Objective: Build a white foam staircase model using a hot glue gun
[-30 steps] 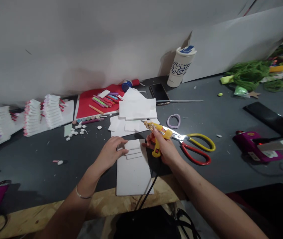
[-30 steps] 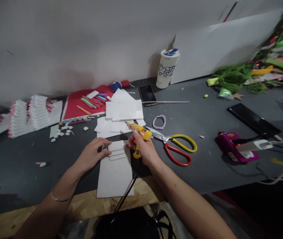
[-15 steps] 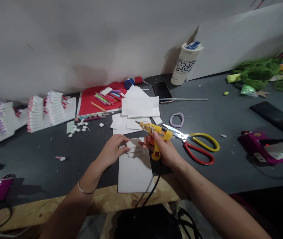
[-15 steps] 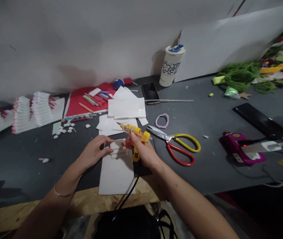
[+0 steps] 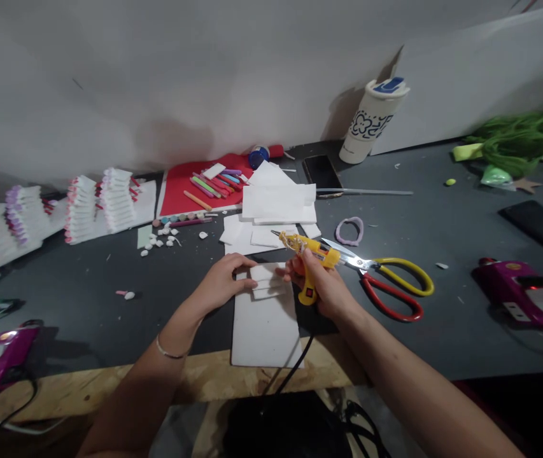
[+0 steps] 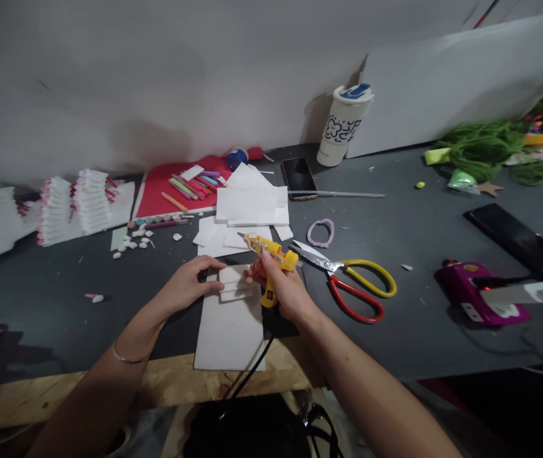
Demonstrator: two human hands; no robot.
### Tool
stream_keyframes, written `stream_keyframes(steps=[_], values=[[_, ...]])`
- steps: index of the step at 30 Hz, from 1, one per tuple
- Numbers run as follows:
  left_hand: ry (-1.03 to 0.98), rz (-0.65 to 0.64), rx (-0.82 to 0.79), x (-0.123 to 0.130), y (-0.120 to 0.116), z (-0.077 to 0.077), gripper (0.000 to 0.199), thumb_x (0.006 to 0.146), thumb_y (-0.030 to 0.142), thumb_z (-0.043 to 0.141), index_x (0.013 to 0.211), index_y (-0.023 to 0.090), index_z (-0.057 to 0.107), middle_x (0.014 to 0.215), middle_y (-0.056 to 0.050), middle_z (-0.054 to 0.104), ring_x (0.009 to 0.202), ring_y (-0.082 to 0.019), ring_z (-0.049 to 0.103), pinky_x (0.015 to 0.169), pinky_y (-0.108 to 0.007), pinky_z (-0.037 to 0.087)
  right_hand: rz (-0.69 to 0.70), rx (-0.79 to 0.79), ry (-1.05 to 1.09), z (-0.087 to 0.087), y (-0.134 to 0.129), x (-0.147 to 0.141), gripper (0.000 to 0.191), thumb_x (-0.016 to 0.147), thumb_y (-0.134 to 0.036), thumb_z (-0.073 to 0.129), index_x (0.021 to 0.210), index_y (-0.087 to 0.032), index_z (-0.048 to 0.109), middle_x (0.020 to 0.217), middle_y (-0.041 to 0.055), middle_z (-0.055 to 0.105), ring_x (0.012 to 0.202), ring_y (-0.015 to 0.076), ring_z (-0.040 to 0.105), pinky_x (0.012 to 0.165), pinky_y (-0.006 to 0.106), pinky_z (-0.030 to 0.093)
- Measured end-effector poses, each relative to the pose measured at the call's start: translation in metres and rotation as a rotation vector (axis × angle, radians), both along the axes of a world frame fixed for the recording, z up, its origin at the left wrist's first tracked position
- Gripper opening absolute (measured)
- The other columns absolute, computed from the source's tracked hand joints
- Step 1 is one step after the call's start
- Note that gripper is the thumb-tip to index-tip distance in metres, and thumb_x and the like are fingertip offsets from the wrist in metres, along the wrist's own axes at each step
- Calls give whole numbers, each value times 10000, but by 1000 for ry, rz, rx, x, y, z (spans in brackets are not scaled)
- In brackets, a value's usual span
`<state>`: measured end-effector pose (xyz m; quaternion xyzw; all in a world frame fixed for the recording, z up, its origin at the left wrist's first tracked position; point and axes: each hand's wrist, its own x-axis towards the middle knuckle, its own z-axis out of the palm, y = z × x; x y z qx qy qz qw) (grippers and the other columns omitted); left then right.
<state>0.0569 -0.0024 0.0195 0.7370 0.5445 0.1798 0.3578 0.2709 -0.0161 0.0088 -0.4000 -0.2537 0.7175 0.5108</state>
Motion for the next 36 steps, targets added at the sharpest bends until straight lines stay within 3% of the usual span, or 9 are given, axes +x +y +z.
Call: stream_keyframes(steps=[7, 16, 21, 24, 26, 30, 33, 36], values=[[-15, 22, -1, 0, -1, -2, 212, 816, 283, 660, 1009, 200, 692, 1014, -58, 696, 948, -222, 621, 859, -371, 480, 20, 33, 0, -2, -2, 1, 482, 646, -640, 788, 619, -213, 566, 660, -32, 550, 648, 132, 571, 778, 344, 553], [-5, 8, 52, 3, -4, -5, 198, 798, 227, 669, 994, 203, 675, 994, -47, 682, 957, -217, 609, 874, -370, 479, 34, 57, -8, -4, -3, 1, 467, 667, -634, 777, 614, -219, 570, 656, -29, 567, 616, 131, 567, 777, 352, 559], [-23, 111, 115, -5, -4, -2, 166, 839, 316, 639, 945, 190, 667, 938, -43, 667, 838, -189, 604, 760, -316, 488, -5, 67, 58, 2, -2, 2, 465, 660, -636, 779, 615, -219, 579, 651, -30, 574, 565, 120, 538, 769, 374, 572], [58, 289, 225, -15, 6, 1, 166, 895, 323, 554, 842, 191, 640, 852, -31, 646, 779, -180, 588, 747, -312, 483, -28, 48, 67, 5, -1, 4, 475, 634, -641, 792, 616, -221, 570, 652, -33, 569, 556, 114, 517, 746, 360, 573], [158, 364, 295, -20, 16, 1, 172, 887, 342, 573, 902, 184, 640, 910, -52, 644, 830, -199, 595, 808, -340, 488, -35, 36, 68, 5, -1, 5, 472, 622, -634, 802, 624, -221, 573, 659, -33, 570, 548, 111, 508, 722, 349, 572], [415, 357, 328, -22, 34, -7, 379, 834, 385, 661, 1106, 123, 627, 1077, -139, 615, 1055, -304, 571, 953, -433, 456, -29, 65, 61, 4, -4, 5, 454, 659, -618, 788, 631, -214, 584, 655, -33, 558, 544, 105, 507, 682, 326, 572], [535, 352, 310, -20, 41, -17, 337, 840, 356, 653, 1066, 106, 646, 1071, -161, 611, 1075, -330, 558, 975, -454, 442, -26, 96, 41, 3, -6, 4, 453, 672, -620, 779, 637, -211, 589, 650, -35, 561, 536, 99, 503, 658, 316, 572], [529, 388, 324, -21, 40, -22, 254, 836, 296, 647, 1021, 122, 653, 1031, -145, 624, 1025, -314, 572, 946, -442, 458, -3, 136, 27, 1, -8, 3, 445, 684, -618, 772, 653, -211, 595, 645, -39, 556, 536, 98, 501, 646, 309, 574]])
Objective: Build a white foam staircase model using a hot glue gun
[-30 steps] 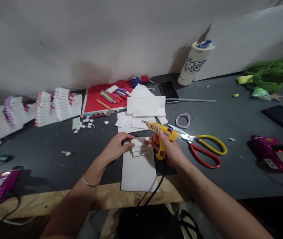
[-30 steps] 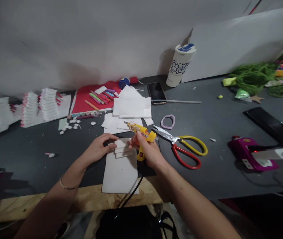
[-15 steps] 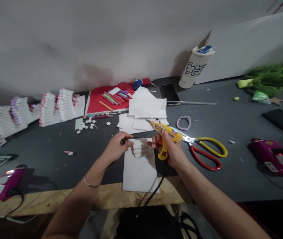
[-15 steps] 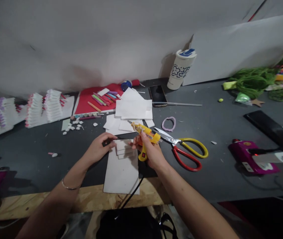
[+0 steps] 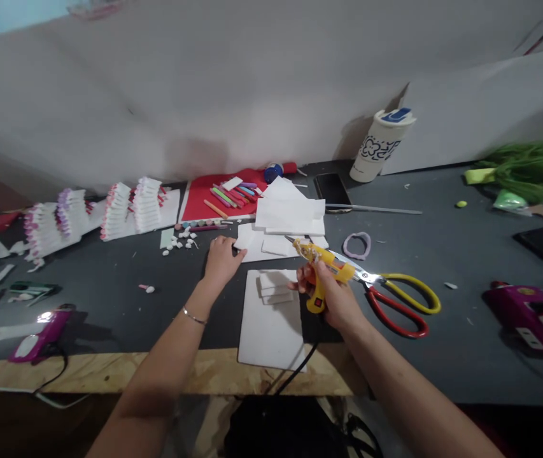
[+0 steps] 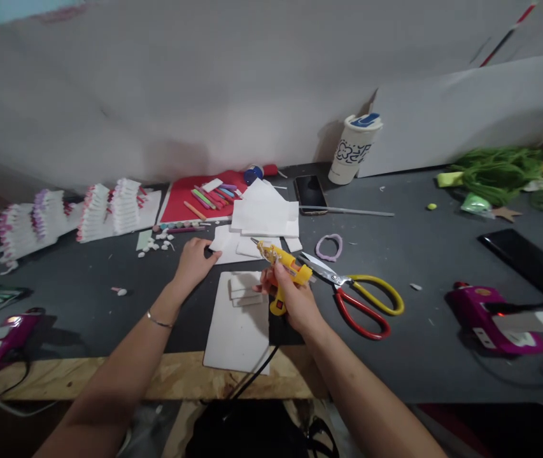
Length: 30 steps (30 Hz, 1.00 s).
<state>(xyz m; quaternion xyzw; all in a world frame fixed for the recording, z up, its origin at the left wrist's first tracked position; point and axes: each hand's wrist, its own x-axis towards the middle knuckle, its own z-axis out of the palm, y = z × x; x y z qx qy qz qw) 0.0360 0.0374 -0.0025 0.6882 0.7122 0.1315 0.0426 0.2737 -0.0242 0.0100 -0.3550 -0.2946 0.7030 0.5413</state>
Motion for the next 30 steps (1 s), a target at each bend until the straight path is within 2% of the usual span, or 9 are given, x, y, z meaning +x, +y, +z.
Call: stream_keyframes(steps=[3, 6, 9, 11, 13, 18, 20, 26, 30], values=[[-97, -17, 82, -1, -10, 3, 281, 825, 225, 639, 1091, 138, 627, 986, -108, 640, 935, -266, 595, 875, -399, 493, 33, 60, -40, -3, -2, -1, 432, 718, -621, 744, 678, -214, 606, 673, -32, 567, 544, 101, 512, 632, 307, 579], [-209, -130, 148, 1, -29, 10, 361, 834, 187, 621, 1194, 171, 597, 958, -64, 645, 841, -208, 602, 802, -337, 510, 99, 148, -123, -6, -6, -1, 442, 750, -648, 699, 700, -218, 610, 684, -19, 574, 559, 115, 534, 618, 309, 580], [-290, -233, 154, 7, -47, 12, 417, 844, 177, 613, 1259, 208, 582, 959, -40, 646, 804, -176, 594, 771, -300, 510, 199, 264, -225, -10, -11, 0, 422, 785, -641, 670, 753, -222, 634, 704, -5, 589, 557, 124, 555, 553, 283, 546], [-340, -229, 153, 9, -54, 9, 450, 839, 161, 609, 1286, 207, 572, 964, -37, 650, 782, -163, 586, 764, -290, 511, 239, 331, -282, -12, -14, 2, 399, 809, -617, 661, 772, -220, 638, 708, 0, 596, 548, 125, 563, 518, 267, 508], [-384, -195, 151, 8, -56, 4, 458, 829, 151, 610, 1284, 191, 576, 961, -38, 657, 759, -154, 581, 764, -288, 512, 215, 357, -326, -15, -14, 5, 389, 844, -602, 629, 777, -219, 631, 681, -5, 593, 539, 124, 559, 520, 265, 480], [-445, -131, 141, -4, -53, -1, 422, 829, 221, 631, 1245, 159, 608, 957, -52, 665, 766, -159, 581, 757, -287, 512, -21, 272, -422, -20, -6, 9, 393, 902, -571, 559, 744, -216, 614, 641, -6, 584, 633, 144, 568, 635, 282, 487], [-464, -134, 141, -7, -51, -1, 421, 833, 241, 631, 1247, 167, 612, 965, -53, 664, 771, -158, 579, 757, -289, 512, -71, 238, -417, -21, -2, 7, 394, 889, -566, 577, 713, -215, 602, 648, -6, 586, 648, 143, 569, 645, 276, 484], [-539, -214, 90, -7, -50, -3, 461, 817, 266, 646, 1271, 185, 623, 823, -11, 621, 722, -151, 566, 734, -283, 506, -56, 157, -274, -17, 2, -4, 414, 837, -594, 615, 672, -217, 570, 632, -17, 572, 549, 125, 543, 538, 261, 457], [-583, -136, 65, -7, -51, -4, 461, 809, 262, 628, 1262, 179, 617, 882, -23, 658, 698, -139, 564, 696, -268, 504, -41, 182, -392, -14, 1, 1, 449, 843, -630, 576, 670, -216, 584, 614, -6, 571, 592, 144, 561, 571, 268, 469]])
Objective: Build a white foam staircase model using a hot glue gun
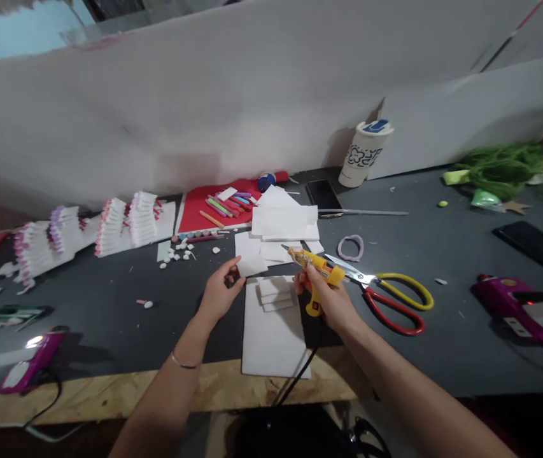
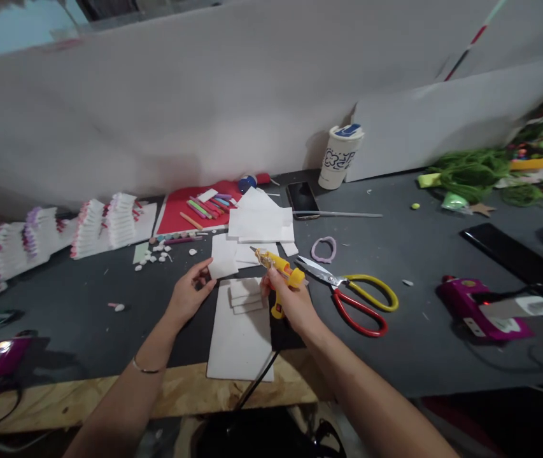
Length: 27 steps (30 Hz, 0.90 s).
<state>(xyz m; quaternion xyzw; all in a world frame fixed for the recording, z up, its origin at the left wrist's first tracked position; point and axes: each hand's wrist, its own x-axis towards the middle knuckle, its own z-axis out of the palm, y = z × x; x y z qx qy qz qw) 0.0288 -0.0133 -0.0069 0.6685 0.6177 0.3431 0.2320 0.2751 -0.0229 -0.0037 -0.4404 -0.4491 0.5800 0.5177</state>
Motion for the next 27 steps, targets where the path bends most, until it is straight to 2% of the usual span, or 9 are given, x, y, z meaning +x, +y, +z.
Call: stream_keyframes(steps=[5, 10, 12, 14, 16, 17, 19, 23, 27], values=[[78, 47, -25, -2, 2, -2, 405, 818, 272, 624, 1215, 188, 632, 899, -38, 671, 763, -170, 600, 748, -303, 513, 154, -6, -285, 8, -8, 14, 478, 844, -652, 542, 695, -209, 639, 609, 4, 576, 593, 145, 550, 554, 261, 453], [196, 160, 73, -4, 0, 3, 515, 782, 257, 700, 1274, 158, 583, 1051, -102, 624, 971, -250, 594, 924, -430, 483, 236, -95, -368, 12, -11, 14, 486, 818, -669, 550, 695, -209, 646, 533, -7, 535, 498, 133, 508, 447, 245, 396], [197, 106, 113, 2, -5, 7, 424, 806, 317, 706, 1193, 165, 628, 1069, -107, 608, 1007, -259, 580, 935, -430, 476, 224, -113, -349, 11, -11, 13, 486, 815, -673, 554, 695, -210, 640, 529, -5, 534, 486, 134, 502, 428, 245, 391], [177, -63, 67, 12, -11, 9, 365, 815, 378, 713, 1119, 182, 662, 1048, -95, 613, 1007, -253, 578, 920, -408, 483, 215, -115, -329, 10, -11, 13, 479, 813, -671, 566, 700, -212, 641, 531, -3, 541, 479, 133, 498, 419, 246, 390], [184, -213, -21, 23, -16, 9, 448, 781, 406, 753, 1161, 192, 654, 1052, -94, 620, 1026, -261, 572, 919, -407, 484, 204, -100, -297, 8, -11, 13, 464, 811, -662, 584, 702, -215, 647, 530, -3, 545, 477, 134, 501, 417, 246, 395], [196, -246, -52, 28, -18, 7, 500, 765, 396, 771, 1201, 190, 639, 1070, -100, 619, 1046, -270, 565, 927, -416, 481, 198, -89, -279, 7, -11, 14, 455, 811, -655, 594, 701, -217, 648, 528, -5, 546, 475, 133, 503, 414, 245, 396], [203, -252, -77, 33, -19, 2, 516, 756, 340, 782, 1225, 185, 629, 1090, -109, 615, 1070, -278, 556, 934, -429, 477, 188, -82, -247, 5, -11, 14, 441, 809, -642, 612, 691, -219, 648, 520, -9, 543, 460, 129, 501, 400, 240, 390], [136, -186, -84, 32, -17, -2, 359, 773, 232, 752, 1118, 184, 666, 1046, -86, 635, 1032, -257, 580, 920, -412, 485, 168, -117, -244, 3, -9, 14, 441, 785, -639, 649, 687, -209, 653, 535, -6, 560, 439, 119, 499, 373, 233, 385], [63, -131, -117, 27, -16, 1, 325, 786, 185, 720, 1105, 176, 662, 986, -62, 664, 909, -219, 615, 827, -350, 509, 86, -121, -180, 0, -5, 10, 431, 762, -634, 678, 716, -205, 666, 663, 14, 651, 547, 133, 591, 483, 251, 515]])
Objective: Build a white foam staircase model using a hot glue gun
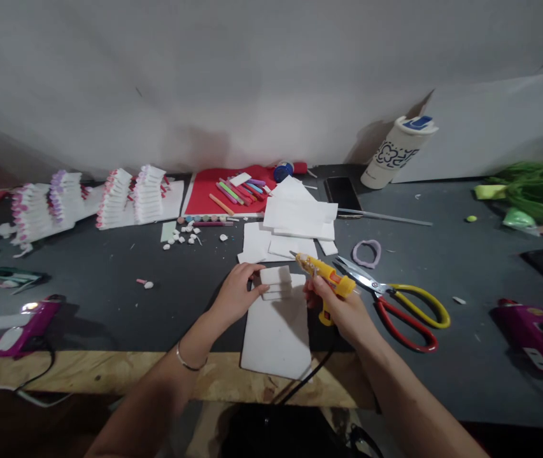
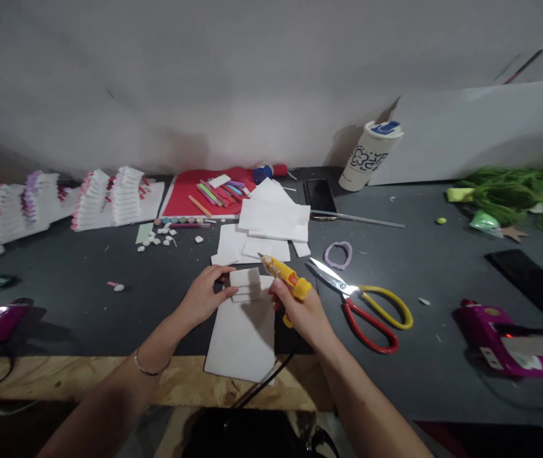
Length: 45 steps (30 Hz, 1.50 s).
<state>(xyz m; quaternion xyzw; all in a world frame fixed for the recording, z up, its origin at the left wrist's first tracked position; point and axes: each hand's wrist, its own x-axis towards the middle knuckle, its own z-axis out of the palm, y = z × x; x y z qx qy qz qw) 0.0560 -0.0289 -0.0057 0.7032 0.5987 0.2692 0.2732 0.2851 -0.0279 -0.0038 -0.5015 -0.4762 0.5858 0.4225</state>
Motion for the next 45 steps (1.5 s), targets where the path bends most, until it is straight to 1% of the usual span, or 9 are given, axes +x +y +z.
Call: stream_keyframes(steps=[3, 6, 11, 14, 19, 23, 27, 30, 45], values=[[-34, 35, -33, -1, 1, 0, 369, 798, 165, 691, 1164, 187, 653, 955, -47, 673, 827, -190, 617, 751, -309, 509, -52, 11, 105, -5, 2, -4, 408, 775, -615, 682, 863, -218, 702, 791, 30, 706, 759, 192, 689, 627, 305, 598], [-46, 45, -57, -1, 1, -1, 398, 791, 173, 695, 1186, 194, 659, 919, -37, 671, 776, -175, 605, 713, -291, 502, -52, -12, 164, -9, 2, -6, 454, 770, -613, 697, 1006, -225, 703, 874, 46, 731, 886, 236, 714, 692, 351, 624], [-85, 65, -66, 1, 1, -3, 406, 778, 190, 695, 1183, 214, 677, 867, -18, 666, 712, -158, 573, 683, -280, 492, -37, -15, 186, -10, 0, -7, 420, 768, -610, 707, 920, -219, 700, 908, 50, 734, 926, 249, 716, 726, 363, 631], [-135, 76, -84, 2, 1, -3, 416, 763, 193, 702, 1178, 217, 683, 848, -12, 665, 683, -149, 553, 662, -272, 481, -54, -17, 179, -10, 1, -8, 427, 754, -623, 714, 889, -219, 698, 884, 49, 732, 902, 247, 721, 732, 366, 628], [-275, 91, -118, 4, 0, -7, 433, 756, 223, 698, 1188, 210, 669, 836, -3, 651, 632, -124, 522, 589, -241, 452, -58, 28, 94, -7, 2, -6, 443, 772, -640, 681, 927, -225, 703, 868, 56, 739, 820, 232, 715, 692, 352, 610], [-350, 102, -124, 5, 0, -8, 455, 759, 240, 687, 1208, 176, 651, 806, -8, 618, 617, -116, 514, 565, -230, 430, -21, 110, -103, -1, -4, 0, 388, 824, -602, 634, 827, -223, 714, 797, 47, 733, 610, 165, 634, 579, 288, 543], [-305, 95, -100, 5, -1, -3, 442, 762, 176, 644, 1204, 180, 658, 836, -20, 613, 641, -118, 518, 579, -228, 435, 163, 160, -146, 0, -13, -3, 328, 837, -527, 641, 748, -216, 697, 686, 24, 665, 560, 152, 562, 525, 269, 471], [-252, 90, -62, 5, -2, 2, 440, 769, 151, 618, 1204, 200, 663, 857, -17, 612, 654, -119, 517, 595, -227, 447, 239, 195, -144, -3, -18, -8, 299, 837, -491, 653, 731, -211, 670, 648, 7, 612, 560, 147, 519, 515, 263, 430], [-177, 45, -6, 6, -4, 8, 433, 820, 139, 612, 1248, 196, 642, 887, -16, 601, 632, -107, 499, 601, -223, 446, 269, 217, -181, -5, -19, -11, 315, 847, -455, 648, 657, -215, 572, 586, -25, 523, 518, 122, 436, 482, 254, 335]])
